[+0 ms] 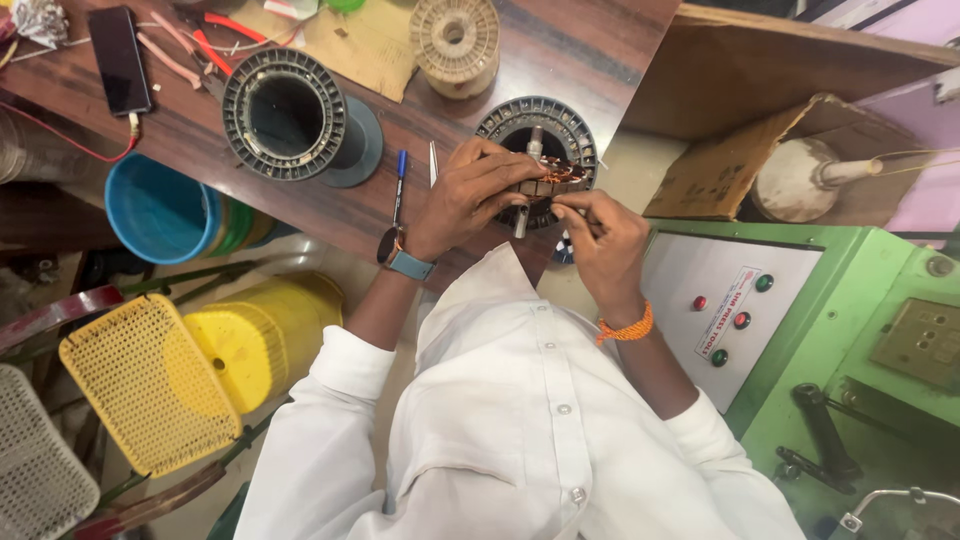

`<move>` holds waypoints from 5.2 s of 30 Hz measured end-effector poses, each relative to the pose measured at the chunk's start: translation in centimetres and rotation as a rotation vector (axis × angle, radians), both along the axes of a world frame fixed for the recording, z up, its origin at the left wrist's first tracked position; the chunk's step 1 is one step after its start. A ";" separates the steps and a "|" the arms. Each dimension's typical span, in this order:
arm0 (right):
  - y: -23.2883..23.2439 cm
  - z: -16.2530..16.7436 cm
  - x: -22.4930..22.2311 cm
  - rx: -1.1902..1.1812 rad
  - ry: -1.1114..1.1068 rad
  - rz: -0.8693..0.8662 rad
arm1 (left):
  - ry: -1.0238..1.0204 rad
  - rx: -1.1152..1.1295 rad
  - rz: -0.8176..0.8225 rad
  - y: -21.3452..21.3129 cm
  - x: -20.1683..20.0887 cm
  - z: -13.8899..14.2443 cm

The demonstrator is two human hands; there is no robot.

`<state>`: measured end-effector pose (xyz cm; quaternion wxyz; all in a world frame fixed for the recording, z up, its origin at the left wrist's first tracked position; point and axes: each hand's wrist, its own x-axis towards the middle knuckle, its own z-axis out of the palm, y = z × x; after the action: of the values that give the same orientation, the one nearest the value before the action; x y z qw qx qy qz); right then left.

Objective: The person works at a workbench fitting a copper motor armature into a circular stator housing, pressing and positioning it by hand and turning it to seat it. They then use a green-handled screwdriver on the assembly and use scissors to cut a small piece of material, handling the armature throughout.

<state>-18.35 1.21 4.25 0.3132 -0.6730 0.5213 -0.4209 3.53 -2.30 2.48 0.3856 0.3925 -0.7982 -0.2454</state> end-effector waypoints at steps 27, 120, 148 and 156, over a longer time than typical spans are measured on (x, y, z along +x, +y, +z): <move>-3.6 3.9 1.6 -0.215 0.295 0.231 | 0.193 -0.234 0.647 5.3 -5.9 -3.1; 1.1 -0.6 0.1 -0.090 0.102 0.059 | -0.089 -0.204 -0.092 -1.8 0.0 -3.3; -4.2 3.3 3.1 -0.116 0.224 0.194 | 0.226 -0.252 0.570 4.6 -4.6 -3.8; -7.8 1.1 1.8 0.115 0.316 0.137 | 0.231 -0.215 0.457 4.2 -3.5 -3.2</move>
<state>-16.56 -6.63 5.34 0.2932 -0.7456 0.5403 -0.2573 0.05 1.92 -0.71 0.5589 0.4886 -0.6610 -0.1093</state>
